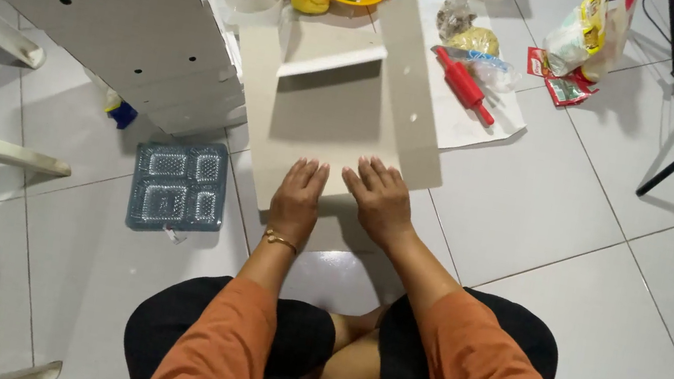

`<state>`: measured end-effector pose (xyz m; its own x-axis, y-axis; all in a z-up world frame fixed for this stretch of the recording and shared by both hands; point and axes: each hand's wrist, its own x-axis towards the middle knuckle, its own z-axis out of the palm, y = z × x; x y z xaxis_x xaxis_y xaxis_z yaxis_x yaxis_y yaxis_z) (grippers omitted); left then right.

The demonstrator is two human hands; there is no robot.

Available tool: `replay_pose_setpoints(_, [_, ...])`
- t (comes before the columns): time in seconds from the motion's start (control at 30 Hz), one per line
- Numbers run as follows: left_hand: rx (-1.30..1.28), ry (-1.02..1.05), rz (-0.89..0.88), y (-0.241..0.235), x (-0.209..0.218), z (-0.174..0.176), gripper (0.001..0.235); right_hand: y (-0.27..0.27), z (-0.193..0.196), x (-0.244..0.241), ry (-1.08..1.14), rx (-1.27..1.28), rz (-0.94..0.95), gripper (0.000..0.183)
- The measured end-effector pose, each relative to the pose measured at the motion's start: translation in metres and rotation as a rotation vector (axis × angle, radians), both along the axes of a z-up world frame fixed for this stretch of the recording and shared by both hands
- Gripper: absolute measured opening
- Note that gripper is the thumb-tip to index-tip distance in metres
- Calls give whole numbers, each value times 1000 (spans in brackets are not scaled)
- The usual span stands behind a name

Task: The person sits on the floor and folds a flat cardboard sheet into a small box by hand. They then pick up a clear plastic tray and place it inside the newly assembled box.

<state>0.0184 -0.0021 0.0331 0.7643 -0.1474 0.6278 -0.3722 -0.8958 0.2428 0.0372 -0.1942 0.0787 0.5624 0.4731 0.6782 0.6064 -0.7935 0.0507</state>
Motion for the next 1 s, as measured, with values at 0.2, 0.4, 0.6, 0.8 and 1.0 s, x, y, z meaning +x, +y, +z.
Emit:
replay_pose_setpoints(0.2, [-111,982,-22,23,-8,-83,36,-14,-132,16,588,-223,64,20])
replay_pose_setpoints(0.4, [-64,997,17,32,0,-124,41,-26,-136,21,658,-195,23,16])
replay_pose_setpoints(0.6, [-287,1105,161,31,-1,-43,63,-24,-105,41,973,-83,-116,24])
replay_pose_setpoints(0.8, [-539,1140,333,34,7,-39,74,-22,-60,46,1206,125,-254,42])
replay_pose_setpoints(1.0, [-532,1063,385,31,15,-54,80,-18,-57,56,1258,300,-353,57])
